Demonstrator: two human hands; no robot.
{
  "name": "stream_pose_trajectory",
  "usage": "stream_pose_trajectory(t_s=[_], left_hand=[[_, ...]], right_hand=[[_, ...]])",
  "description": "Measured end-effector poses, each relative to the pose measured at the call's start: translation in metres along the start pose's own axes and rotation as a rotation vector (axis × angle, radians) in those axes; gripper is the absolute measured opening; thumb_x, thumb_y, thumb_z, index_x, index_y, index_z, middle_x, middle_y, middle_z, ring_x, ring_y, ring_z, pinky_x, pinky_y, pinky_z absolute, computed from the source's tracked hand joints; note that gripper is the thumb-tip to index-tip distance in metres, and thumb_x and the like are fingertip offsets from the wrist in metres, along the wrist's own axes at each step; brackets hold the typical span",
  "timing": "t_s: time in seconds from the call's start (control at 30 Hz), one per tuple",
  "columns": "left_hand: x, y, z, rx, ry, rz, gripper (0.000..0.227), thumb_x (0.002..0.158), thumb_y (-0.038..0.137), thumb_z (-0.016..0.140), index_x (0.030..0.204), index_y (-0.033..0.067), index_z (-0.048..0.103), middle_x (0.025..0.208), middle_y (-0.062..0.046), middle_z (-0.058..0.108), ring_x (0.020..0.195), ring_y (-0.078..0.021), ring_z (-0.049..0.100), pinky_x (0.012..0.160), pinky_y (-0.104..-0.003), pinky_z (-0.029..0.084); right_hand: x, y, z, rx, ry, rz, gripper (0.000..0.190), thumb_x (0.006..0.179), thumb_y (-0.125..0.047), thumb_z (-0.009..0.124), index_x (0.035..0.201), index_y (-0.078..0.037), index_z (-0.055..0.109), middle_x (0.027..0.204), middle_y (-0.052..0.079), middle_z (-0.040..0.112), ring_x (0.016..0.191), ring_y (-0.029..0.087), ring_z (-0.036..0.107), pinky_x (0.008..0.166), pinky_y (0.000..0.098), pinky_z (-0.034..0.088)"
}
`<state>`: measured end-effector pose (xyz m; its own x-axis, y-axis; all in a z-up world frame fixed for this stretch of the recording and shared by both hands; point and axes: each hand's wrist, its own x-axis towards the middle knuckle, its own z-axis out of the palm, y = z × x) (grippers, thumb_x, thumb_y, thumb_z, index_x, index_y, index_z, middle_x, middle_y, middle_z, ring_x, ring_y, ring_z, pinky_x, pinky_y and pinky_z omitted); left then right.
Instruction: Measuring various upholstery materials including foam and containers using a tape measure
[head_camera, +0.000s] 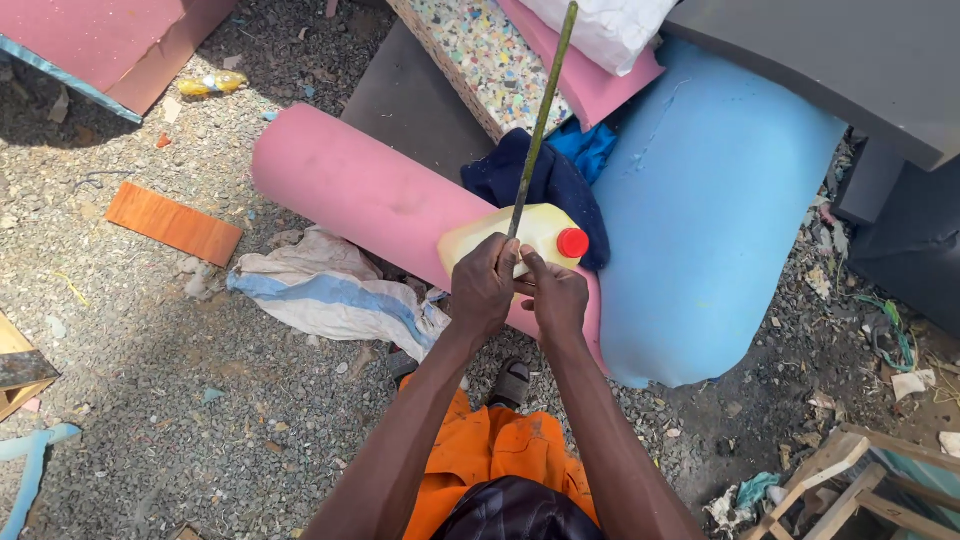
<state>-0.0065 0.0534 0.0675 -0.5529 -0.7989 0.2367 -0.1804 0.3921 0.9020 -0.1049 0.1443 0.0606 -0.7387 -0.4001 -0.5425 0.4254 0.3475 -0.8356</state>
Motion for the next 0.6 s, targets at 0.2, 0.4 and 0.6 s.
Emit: stream_pose_trajectory(t_s=[0.2,0.4,0.6], left_hand=[[-0.041,0.023,-0.08,-0.173,0.214,-0.117,0.039,0.139,0.03,0.047,0.124,0.0092,0.076,0.108,-0.01,0.069,0.106,-0.0312,0.075,0.096,-0.057,0.065],[-0.148,-0.062,-0.211,-0.286,0.254,-0.677,0.047,0.14,0.038,0.051,0.109,0.0107,0.073,0.069,-0.005,0.067,0.06,-0.0156,0.062,0.063,-0.036,0.054],[-0.247,-0.15,-0.312,-0.085,0.212,-1.07,0.047,0.136,0.047,0.054,0.108,0.0157,0.077,0.074,-0.001,0.068,0.059,-0.0163,0.052,0.054,-0.037,0.042]], right_hand=[[0.083,-0.043,0.03,-0.061,0.008,-0.209,0.032,0.108,-0.032,0.091,0.094,-0.003,0.089,0.082,0.011,0.083,0.074,0.016,0.085,0.068,0.0255,0.066],[0.095,-0.135,0.072,-0.596,0.072,-0.631,0.05,0.114,-0.057,0.088,0.072,-0.032,0.078,0.059,-0.008,0.072,0.061,0.011,0.073,0.076,0.0286,0.057],[0.234,-0.118,0.099,-1.117,0.029,-0.979,0.059,0.133,-0.051,0.075,0.089,-0.015,0.062,0.077,0.009,0.068,0.068,0.035,0.058,0.066,0.058,0.036]])
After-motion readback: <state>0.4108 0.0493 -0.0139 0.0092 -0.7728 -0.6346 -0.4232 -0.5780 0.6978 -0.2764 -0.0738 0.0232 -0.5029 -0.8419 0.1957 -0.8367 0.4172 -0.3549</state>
